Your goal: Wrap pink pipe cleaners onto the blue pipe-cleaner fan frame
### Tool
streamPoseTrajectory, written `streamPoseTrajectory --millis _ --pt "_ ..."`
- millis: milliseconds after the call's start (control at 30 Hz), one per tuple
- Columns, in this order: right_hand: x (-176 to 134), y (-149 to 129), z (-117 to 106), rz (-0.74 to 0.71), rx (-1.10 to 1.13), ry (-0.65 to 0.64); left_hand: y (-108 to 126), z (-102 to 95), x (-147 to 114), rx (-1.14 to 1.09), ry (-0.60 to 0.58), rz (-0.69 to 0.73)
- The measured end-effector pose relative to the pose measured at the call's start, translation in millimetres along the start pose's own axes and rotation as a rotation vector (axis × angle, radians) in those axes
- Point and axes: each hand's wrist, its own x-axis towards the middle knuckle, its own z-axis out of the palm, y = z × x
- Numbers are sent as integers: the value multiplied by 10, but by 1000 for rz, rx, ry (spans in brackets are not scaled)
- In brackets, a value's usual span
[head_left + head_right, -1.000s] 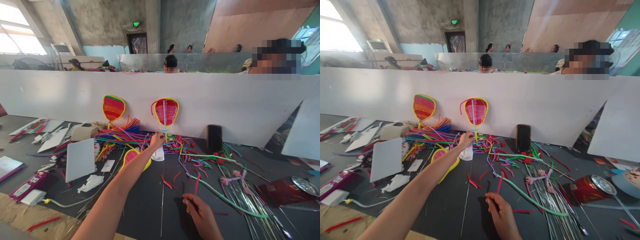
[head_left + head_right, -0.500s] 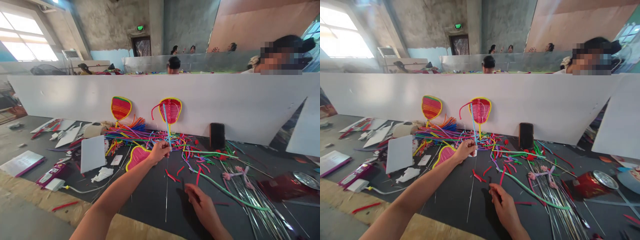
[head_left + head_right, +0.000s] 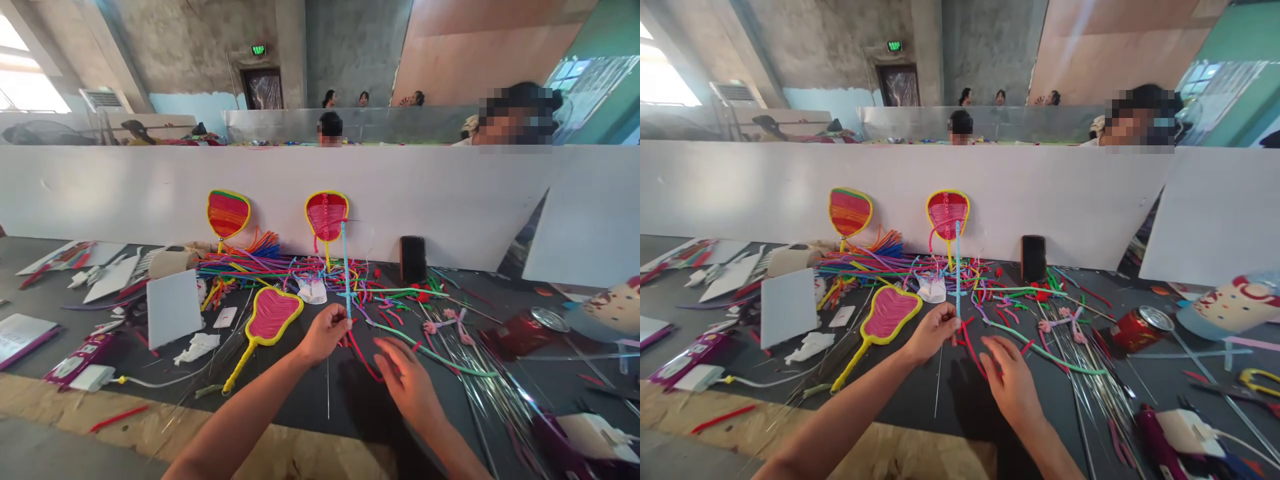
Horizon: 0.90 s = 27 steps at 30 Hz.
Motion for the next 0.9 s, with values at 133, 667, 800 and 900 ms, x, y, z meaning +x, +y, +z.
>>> streamPoseTrajectory --millis 133,667,800,900 --pt "130 -239 7 264 350 -56 -106 176 -123 80 -23 5" --pt "248 -34 -303 410 610 298 -277 148 -441 500 -42 121" --pt "333 238 -545 432 602 421 -440 6 -530 537 -18 136" --pt "372 360 -603 451 653 481 -533 -27 -558 531 1 115"
